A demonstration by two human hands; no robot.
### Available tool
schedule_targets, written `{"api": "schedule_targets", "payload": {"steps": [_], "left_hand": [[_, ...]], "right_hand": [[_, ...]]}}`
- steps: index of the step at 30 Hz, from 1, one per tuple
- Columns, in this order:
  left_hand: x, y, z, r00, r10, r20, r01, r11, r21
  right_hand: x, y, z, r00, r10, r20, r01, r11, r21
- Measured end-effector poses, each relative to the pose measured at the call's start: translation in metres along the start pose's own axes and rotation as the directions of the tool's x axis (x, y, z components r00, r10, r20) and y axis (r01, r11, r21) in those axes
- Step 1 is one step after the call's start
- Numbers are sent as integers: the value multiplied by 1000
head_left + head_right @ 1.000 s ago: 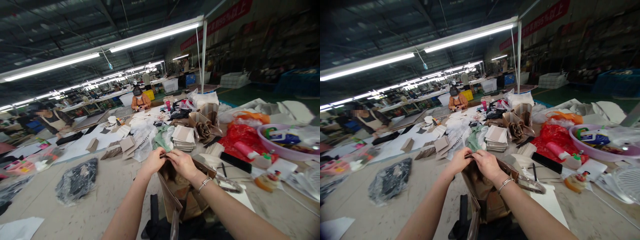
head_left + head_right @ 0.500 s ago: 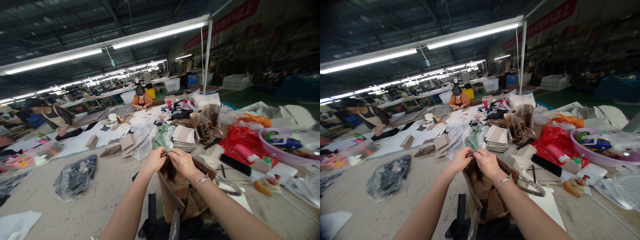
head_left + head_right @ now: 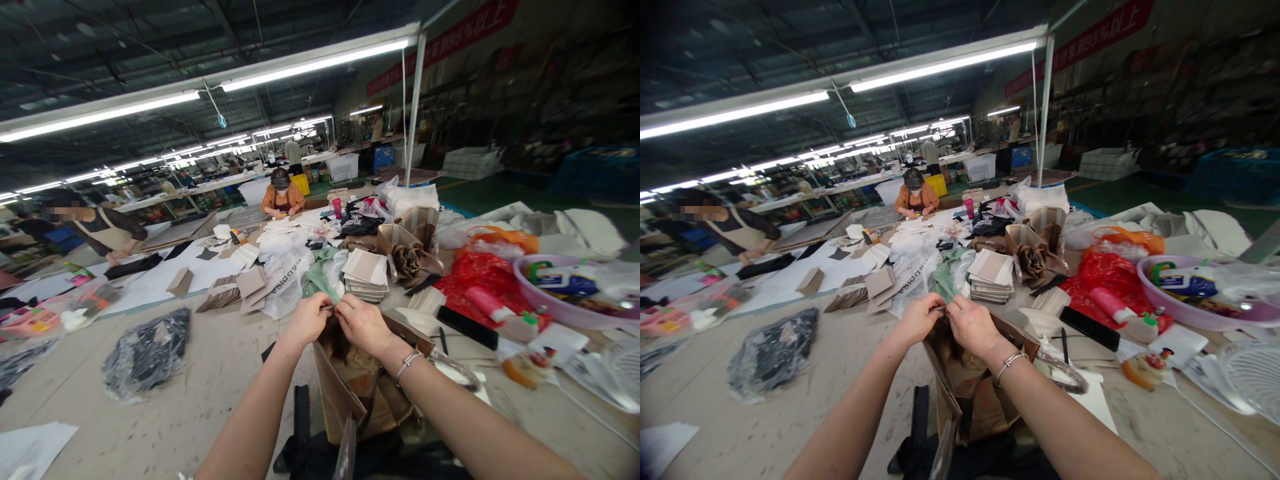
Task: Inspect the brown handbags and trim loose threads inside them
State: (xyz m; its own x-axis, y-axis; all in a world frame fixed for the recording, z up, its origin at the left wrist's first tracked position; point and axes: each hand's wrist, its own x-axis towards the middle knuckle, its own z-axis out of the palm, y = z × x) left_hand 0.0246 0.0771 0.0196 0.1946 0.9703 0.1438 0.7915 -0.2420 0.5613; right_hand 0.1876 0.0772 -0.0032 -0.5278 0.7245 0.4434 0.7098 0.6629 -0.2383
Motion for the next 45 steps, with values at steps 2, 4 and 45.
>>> {"api": "schedule_targets", "payload": {"steps": [2,4,45], "left_hand": [[0,-1,-1,1000,24,4,-24,1000,-1],[-1,-2,-2,999,38,11,-38,999,-7],[-5,-1,2,997,-53,-60,52,999,-14]], "right_hand": [[-1,2,-1,1000,25,-7,-25,999,47],[-2,2,-4,998,58,-19,-56,993,105],[7,8,-13,980,195,-48,-178,954,242]]}}
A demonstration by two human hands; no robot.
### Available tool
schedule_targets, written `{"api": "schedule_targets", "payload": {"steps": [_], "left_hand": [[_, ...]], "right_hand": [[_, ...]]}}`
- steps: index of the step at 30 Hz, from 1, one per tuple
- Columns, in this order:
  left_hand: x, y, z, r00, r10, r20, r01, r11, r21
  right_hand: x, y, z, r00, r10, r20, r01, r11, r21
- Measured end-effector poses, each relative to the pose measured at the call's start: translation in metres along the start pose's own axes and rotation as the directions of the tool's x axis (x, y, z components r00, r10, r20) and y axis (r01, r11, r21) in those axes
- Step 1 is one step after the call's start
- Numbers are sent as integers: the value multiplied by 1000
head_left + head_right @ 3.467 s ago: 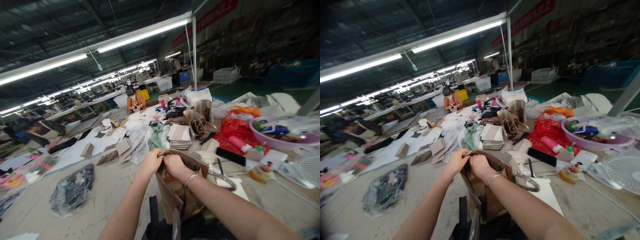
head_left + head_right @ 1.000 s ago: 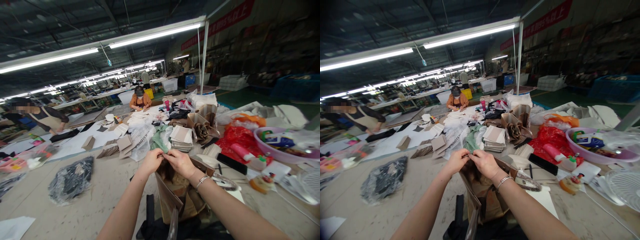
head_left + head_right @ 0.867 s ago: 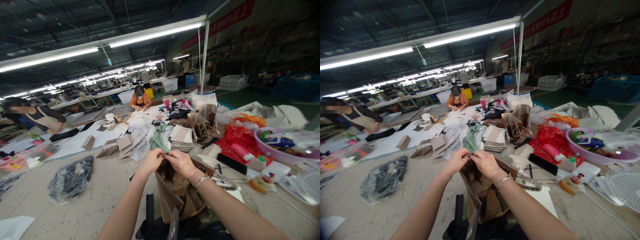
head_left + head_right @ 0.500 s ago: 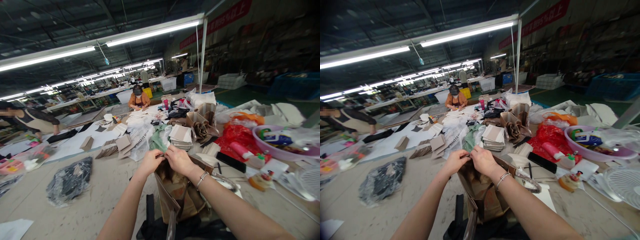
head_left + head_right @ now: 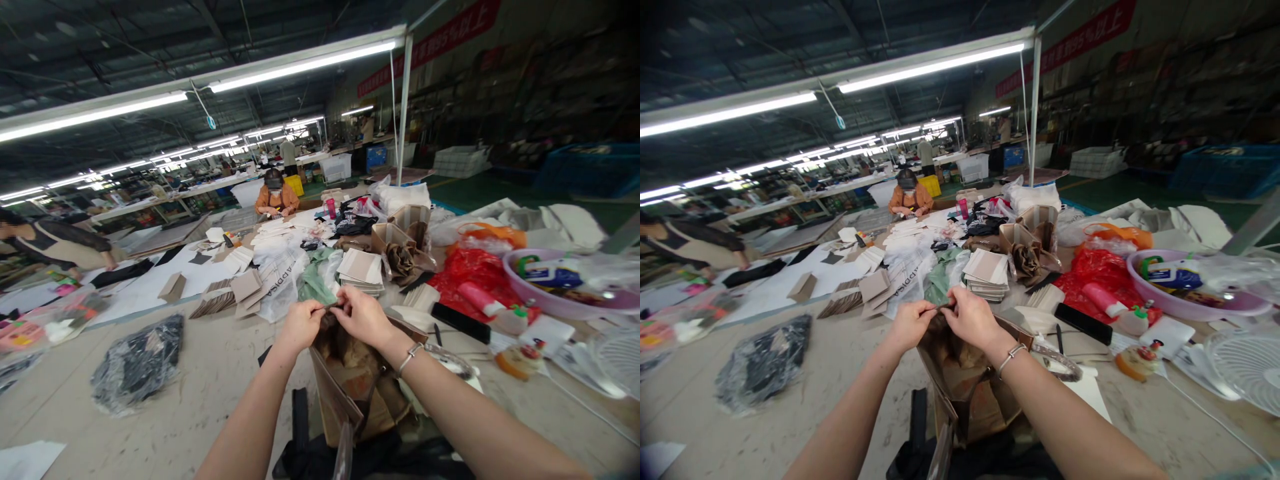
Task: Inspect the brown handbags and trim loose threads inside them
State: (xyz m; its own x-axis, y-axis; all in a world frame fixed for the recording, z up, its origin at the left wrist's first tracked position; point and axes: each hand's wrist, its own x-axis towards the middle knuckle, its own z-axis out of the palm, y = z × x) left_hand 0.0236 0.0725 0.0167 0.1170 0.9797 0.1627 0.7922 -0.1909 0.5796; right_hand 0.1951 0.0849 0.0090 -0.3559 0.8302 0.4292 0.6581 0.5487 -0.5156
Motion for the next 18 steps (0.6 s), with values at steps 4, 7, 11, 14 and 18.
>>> {"api": "schedule_targets", "payload": {"steps": [4,7,11,14,18], "left_hand": [[0,1,0,1000,22,-2,-22,999,29],[0,0,1,999,41,-12,-41,998,42],[-1,1,0,999,48,3,-48,998,52],[-1,2,0,998,57,9,-57,998,38],[0,1,2,999,53,0,-53,998,33]], "right_hand": [[2,9,-7,998,-57,22,56,998,39],[3,11,-7,995,-94,41,95,995,-26],[7,10,-3,988,-133,81,141,985,-102],[11,9,-1,986,-128,107,141,982,-127],[14,8,-2,988,-102,118,119,982,-147]]}}
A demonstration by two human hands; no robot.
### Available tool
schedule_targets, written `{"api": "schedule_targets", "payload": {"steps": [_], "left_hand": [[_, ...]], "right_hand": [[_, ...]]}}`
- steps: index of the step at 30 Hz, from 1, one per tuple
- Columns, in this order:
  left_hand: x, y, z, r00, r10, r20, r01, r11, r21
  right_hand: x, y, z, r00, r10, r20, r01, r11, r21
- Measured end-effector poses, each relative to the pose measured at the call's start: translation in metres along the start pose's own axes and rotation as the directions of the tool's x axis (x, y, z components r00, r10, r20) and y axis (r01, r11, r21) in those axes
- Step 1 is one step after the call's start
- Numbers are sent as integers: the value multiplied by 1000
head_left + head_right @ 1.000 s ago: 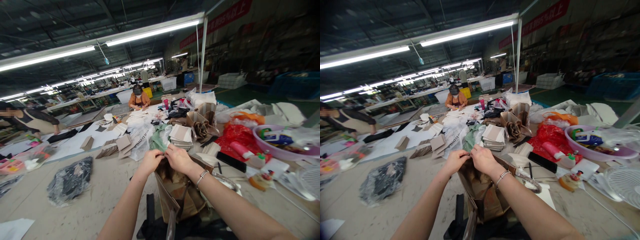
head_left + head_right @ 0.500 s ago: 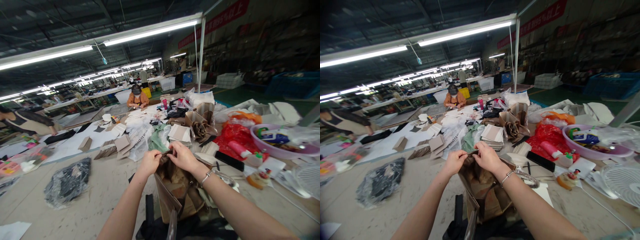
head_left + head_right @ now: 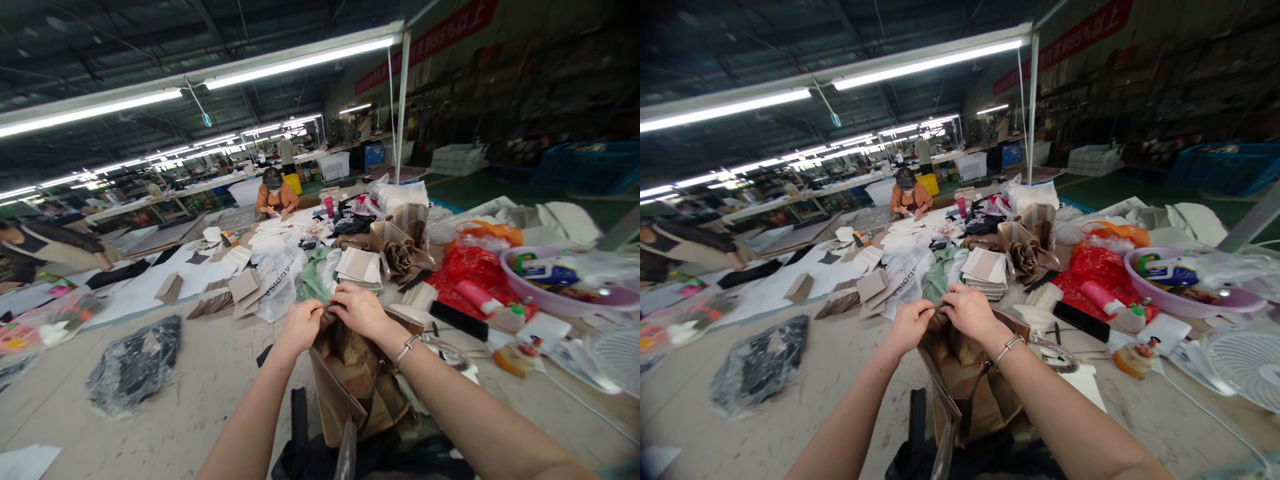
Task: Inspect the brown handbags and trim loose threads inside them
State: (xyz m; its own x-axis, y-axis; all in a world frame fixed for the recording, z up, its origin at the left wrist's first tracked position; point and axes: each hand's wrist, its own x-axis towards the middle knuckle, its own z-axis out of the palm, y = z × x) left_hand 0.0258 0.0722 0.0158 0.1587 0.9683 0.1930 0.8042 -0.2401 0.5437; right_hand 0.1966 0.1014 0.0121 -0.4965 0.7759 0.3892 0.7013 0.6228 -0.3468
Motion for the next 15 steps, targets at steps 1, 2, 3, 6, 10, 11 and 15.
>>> {"api": "schedule_targets", "payload": {"steps": [1,2,3,6,10,11,15], "left_hand": [[0,0,1,1000,0,-2,0,1000,7],[1,-1,1,1000,0,-5,0,1000,18],[1,-1,1,1000,0,-9,1,1000,30],[1,-1,1,1000,2,-14,-2,998,61],[0,3,0,1000,0,-10,0,1000,12],[1,3,0,1000,-2,-21,2,1000,-20],[3,3,3,997,-41,-59,37,997,-68]], "right_hand": [[1,0,0,1000,9,3,-9,1000,-4],[1,0,-1,1000,18,6,-17,1000,-8],[2,0,-1,1000,25,8,-25,1000,-11],[4,-1,0,999,43,11,-43,999,-19],[6,-2,2,998,63,16,-62,998,-28],[6,-2,3,998,64,18,-64,998,-28],[7,2,3,998,51,22,-51,999,2]]}}
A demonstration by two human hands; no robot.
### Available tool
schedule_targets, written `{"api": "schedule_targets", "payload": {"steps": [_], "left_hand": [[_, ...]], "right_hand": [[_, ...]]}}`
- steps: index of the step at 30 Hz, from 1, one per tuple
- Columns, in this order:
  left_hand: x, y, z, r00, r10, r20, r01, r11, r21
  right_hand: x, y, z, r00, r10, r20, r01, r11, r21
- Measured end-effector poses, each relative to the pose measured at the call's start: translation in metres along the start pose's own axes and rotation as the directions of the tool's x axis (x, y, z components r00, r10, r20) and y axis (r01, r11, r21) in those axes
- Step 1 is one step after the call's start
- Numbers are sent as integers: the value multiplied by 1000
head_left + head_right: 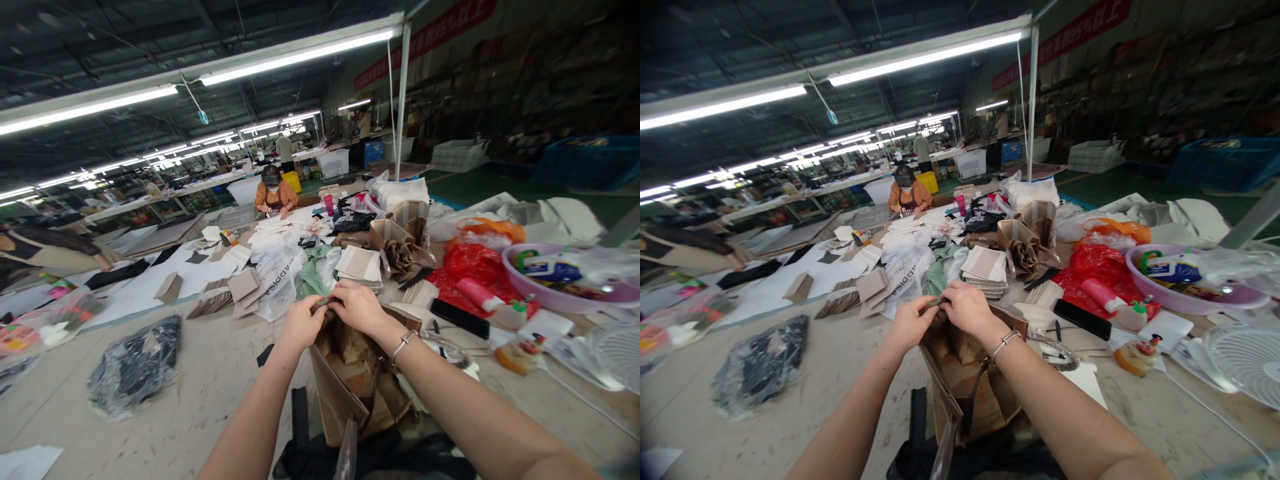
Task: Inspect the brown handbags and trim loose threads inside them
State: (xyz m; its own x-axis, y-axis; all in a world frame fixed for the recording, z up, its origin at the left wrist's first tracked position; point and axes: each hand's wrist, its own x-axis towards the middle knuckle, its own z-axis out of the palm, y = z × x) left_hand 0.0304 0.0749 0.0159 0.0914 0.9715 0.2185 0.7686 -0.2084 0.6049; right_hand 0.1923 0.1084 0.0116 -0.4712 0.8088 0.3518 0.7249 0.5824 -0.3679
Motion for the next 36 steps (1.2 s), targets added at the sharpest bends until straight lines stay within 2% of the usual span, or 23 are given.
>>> {"api": "schedule_targets", "payload": {"steps": [6,9,15,23,32,34,36], "left_hand": [[2,-4,0,997,-38,64,35,998,50],[2,-3,-1,997,-45,66,42,998,49],[5,1,-2,994,-68,89,58,992,109],[7,3,-3,993,-83,82,72,989,126],[4,4,0,996,-57,74,45,987,152],[3,2,0,997,-49,64,39,988,152],[2,1,-2,997,-49,65,40,991,127]], "right_hand": [[0,11,-4,993,-113,-25,116,985,128],[0,15,-5,991,-122,-46,128,975,183],[2,17,-5,988,-142,-61,150,973,173],[5,13,-9,996,-87,-18,89,981,170],[14,3,-8,993,113,41,-117,989,94],[12,3,-6,995,96,-9,-94,987,134],[6,5,-4,996,1,-86,18,976,219]]}}
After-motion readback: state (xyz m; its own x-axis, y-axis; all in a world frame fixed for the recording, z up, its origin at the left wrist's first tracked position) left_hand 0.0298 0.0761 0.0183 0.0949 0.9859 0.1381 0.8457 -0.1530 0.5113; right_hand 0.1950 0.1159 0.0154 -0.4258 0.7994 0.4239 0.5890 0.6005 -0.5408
